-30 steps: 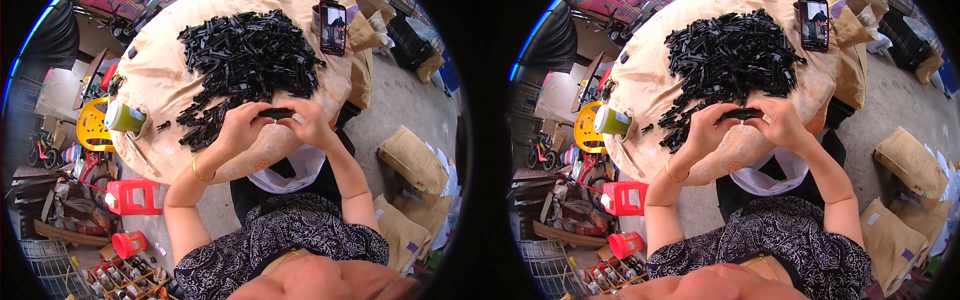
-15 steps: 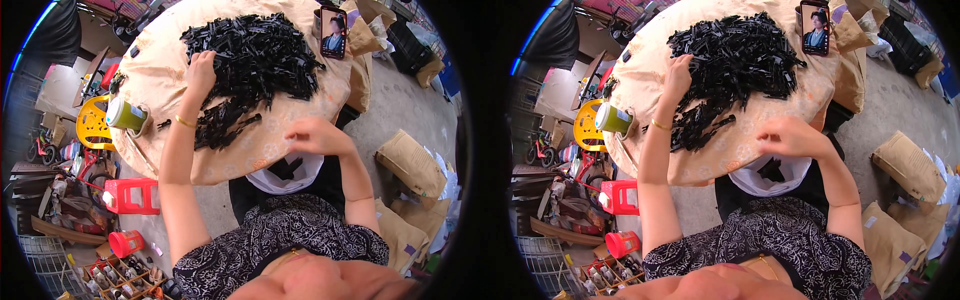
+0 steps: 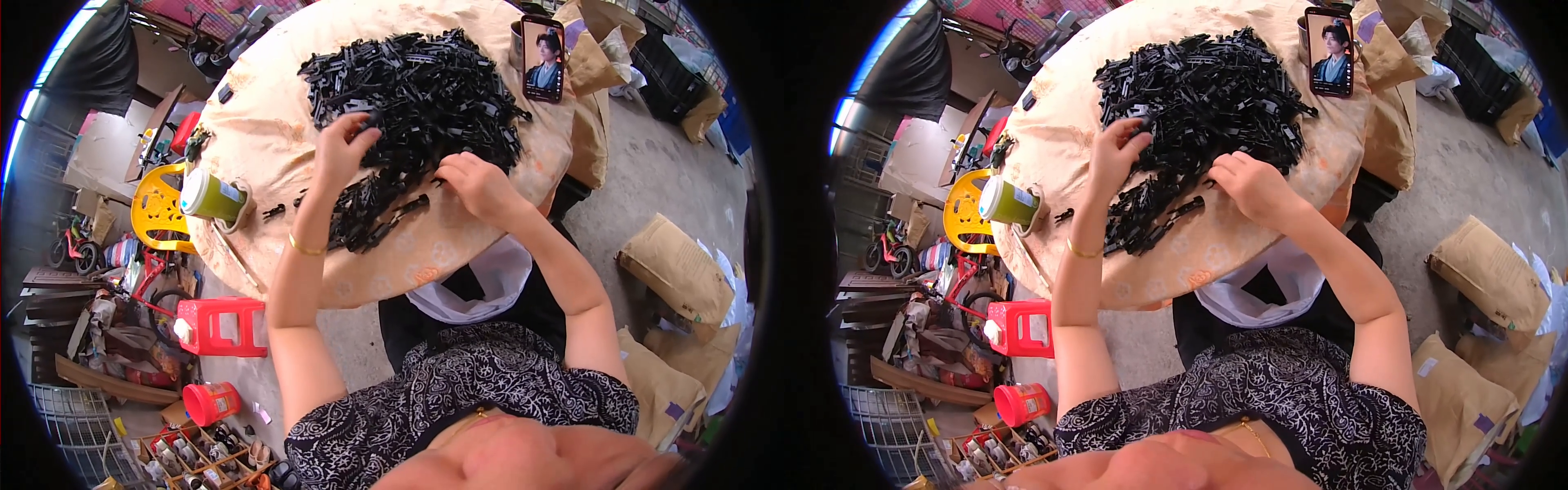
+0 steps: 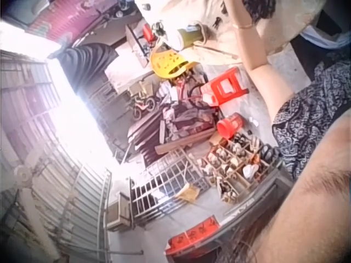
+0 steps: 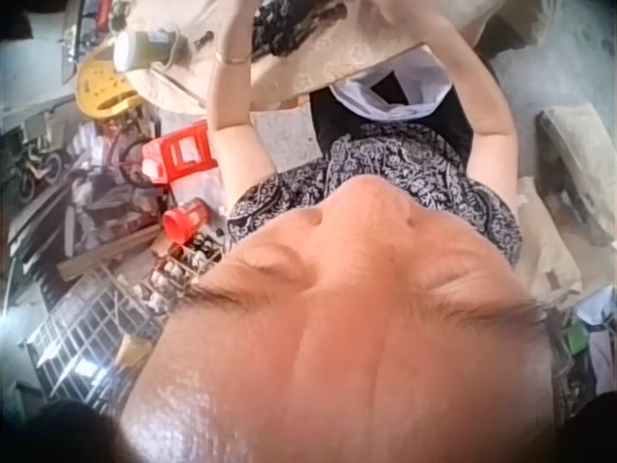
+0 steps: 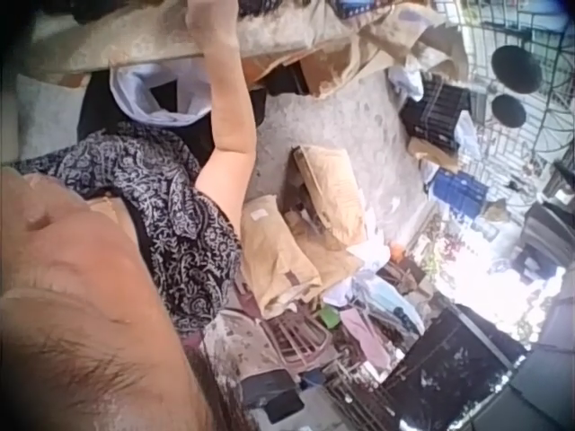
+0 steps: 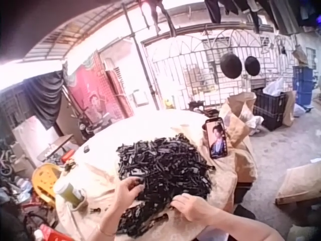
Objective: The person assembles plastic clips by taking components from a pile on the table, fitting them together by hand, and dropping the assembled parts into a bag.
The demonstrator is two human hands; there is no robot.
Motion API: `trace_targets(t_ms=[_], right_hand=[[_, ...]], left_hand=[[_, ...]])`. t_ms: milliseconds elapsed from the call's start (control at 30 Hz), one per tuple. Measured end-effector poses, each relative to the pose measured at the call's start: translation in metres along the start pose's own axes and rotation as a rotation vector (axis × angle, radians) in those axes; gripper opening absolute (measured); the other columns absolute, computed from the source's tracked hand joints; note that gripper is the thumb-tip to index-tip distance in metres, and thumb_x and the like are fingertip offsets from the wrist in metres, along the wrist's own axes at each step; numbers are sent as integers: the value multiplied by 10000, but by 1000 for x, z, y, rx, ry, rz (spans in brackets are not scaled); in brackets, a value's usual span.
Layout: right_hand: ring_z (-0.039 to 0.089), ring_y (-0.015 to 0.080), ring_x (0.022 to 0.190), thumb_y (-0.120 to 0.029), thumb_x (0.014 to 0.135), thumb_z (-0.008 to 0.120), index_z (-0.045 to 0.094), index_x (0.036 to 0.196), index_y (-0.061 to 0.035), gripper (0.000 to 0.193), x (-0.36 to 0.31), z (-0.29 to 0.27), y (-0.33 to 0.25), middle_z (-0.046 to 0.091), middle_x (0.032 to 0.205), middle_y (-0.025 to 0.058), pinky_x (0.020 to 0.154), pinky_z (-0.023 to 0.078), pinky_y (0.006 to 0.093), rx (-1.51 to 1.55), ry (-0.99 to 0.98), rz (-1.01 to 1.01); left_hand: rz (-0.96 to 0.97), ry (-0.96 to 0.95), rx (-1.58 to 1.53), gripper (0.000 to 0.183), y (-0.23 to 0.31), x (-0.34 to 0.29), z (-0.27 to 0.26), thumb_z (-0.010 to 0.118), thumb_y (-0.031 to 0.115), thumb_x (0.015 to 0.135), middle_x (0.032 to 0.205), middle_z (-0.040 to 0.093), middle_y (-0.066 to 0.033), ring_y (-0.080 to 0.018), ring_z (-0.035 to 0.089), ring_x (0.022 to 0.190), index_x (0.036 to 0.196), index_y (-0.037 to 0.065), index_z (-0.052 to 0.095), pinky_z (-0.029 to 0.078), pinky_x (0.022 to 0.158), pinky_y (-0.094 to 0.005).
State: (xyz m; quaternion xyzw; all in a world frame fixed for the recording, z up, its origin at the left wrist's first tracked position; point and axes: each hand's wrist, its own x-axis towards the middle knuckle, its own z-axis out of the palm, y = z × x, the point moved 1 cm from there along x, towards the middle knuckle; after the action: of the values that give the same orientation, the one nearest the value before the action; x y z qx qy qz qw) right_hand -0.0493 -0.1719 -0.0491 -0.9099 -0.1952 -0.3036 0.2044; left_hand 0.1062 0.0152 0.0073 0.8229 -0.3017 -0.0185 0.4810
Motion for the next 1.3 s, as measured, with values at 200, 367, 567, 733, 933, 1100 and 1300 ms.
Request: trace_targets(t_ms=[200,367,567,733,933,1100,1300], right_hand=[[604,70,817,38,837,574,548,1064,-4,232,-1,-15,-19,613,952,28,686,497,197,1103,450,530],[609,93,839,34,829,592,556,1009,10,185,-4,-14,-24,625,953,68,741,501,204,1219,505,536],[606,101,866,58,795,612,571,975,8,191,-6,-11,-26,628,971,85,789,495,228,1134,476,543],[610,116,849,86,757,615,609,965,10,222,-7,-16,-42,636,977,103,767,496,232,977,514,477],[621,166,799,82,722,644,649,946,-5,240,-6,-16,-47,651,890,92,696,513,251,605,513,370],[611,241,796,76,683,674,651,920,-20,256,-5,-18,-41,655,893,101,694,513,302,322,494,185],[608,249,885,-17,713,710,641,966,-24,262,-2,-33,-42,652,947,110,714,504,306,179,400,101]], left_hand=[[-26,-173,-166,335,39,-45,36,642,57,797,876,640,-62,-100,568,773,1118,-16,580,460,710,-241],[-350,-401,-817,370,41,-62,46,515,63,895,989,603,-22,-40,524,786,1256,-15,488,447,684,-186],[-264,-428,-809,359,38,-63,40,601,-29,825,1004,612,-36,-83,579,879,1177,-24,532,486,785,-227],[-140,-372,-622,442,48,-65,46,670,-76,745,996,624,-80,-113,609,862,1149,-12,504,518,760,-239],[-141,-252,-675,385,40,-68,55,647,-76,761,1000,625,-84,-118,621,835,1118,-12,516,521,743,-230],[-149,-264,-612,360,46,-73,56,629,-57,793,1029,624,-96,-119,611,894,1132,-38,512,507,789,-224],[-164,-291,-670,370,47,-74,53,630,-43,806,1064,625,-104,-116,599,933,1157,-67,515,495,817,-225]])
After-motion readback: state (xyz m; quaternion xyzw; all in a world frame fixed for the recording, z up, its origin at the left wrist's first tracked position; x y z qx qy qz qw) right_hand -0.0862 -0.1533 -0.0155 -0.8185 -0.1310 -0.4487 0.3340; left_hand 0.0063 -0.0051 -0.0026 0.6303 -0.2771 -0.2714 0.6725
